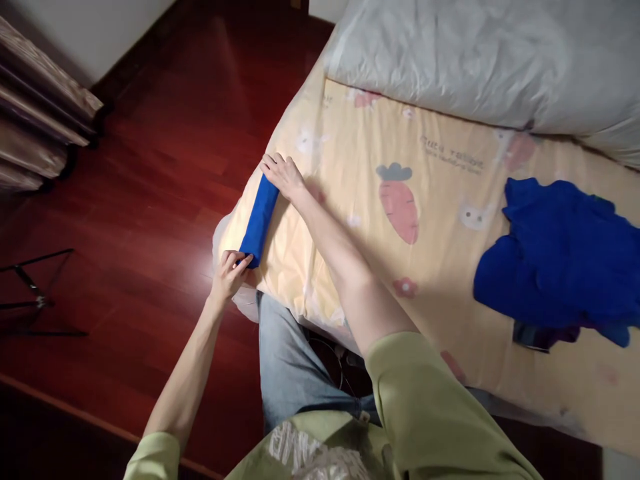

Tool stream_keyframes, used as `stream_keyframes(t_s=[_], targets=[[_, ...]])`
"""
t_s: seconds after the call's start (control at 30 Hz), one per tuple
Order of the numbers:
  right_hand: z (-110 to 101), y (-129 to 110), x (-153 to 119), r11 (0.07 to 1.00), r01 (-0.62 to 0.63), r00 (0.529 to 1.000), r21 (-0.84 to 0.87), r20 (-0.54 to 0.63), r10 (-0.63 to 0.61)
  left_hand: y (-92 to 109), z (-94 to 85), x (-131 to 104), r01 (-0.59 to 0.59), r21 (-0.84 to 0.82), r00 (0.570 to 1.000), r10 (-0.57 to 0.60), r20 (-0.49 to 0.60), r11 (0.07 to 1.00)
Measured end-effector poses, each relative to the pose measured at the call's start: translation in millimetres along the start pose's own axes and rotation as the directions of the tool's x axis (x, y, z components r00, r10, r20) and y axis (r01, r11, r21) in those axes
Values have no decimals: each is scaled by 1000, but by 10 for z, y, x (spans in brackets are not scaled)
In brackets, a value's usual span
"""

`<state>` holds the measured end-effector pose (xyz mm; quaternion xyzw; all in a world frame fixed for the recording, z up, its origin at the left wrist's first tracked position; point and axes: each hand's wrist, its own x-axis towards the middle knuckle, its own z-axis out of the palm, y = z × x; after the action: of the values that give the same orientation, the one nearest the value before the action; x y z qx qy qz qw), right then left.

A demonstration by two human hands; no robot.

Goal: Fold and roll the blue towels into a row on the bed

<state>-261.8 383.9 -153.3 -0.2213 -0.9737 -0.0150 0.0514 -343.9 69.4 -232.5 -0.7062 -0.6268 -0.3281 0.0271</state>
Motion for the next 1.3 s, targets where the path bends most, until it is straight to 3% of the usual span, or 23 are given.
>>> stream_keyframes(t_s=[0.2,0.4,0.63,0.77,0.87,0.97,1.0,1.07,1.17,1.2,1.3], targets=[[310,11,105,994,-27,999,106,-29,31,-61,166,-57,138,-7,983,-138,-123,990],[468,21,-77,972,-106,993,209,79,91,2,144,-36,238,-47,970,-240,-35,970],[246,274,-335,900,-82,990,428,143,22,221,-97,30,295,102,942,-308,136,950],[-77,272,-681,842,-99,995,531,79,67,340,-257,68,316,171,939,-333,83,933],[-376,264,-1282,808,-64,991,586,-56,120,492,-300,57,334,158,942,-331,-45,929],[-567,372,-2284,788,-47,970,614,-160,183,834,-194,-107,331,91,939,-318,-131,939],[-589,443,-2694,777,-74,957,625,-176,232,995,-130,-205,327,50,939,-318,-130,944],[-575,643,-3565,741,-195,899,642,-185,397,1340,22,-441,301,-79,953,-302,-3,950],[-495,1060,-4787,612,-455,698,647,-167,697,1735,237,-747,336,-195,920,-276,280,922],[-487,1214,-5124,562,-538,624,628,-152,766,1803,287,-801,361,-207,907,-291,303,909],[-586,1626,-5866,376,-754,378,538,-112,919,1855,346,-797,495,-190,865,-461,198,848]])
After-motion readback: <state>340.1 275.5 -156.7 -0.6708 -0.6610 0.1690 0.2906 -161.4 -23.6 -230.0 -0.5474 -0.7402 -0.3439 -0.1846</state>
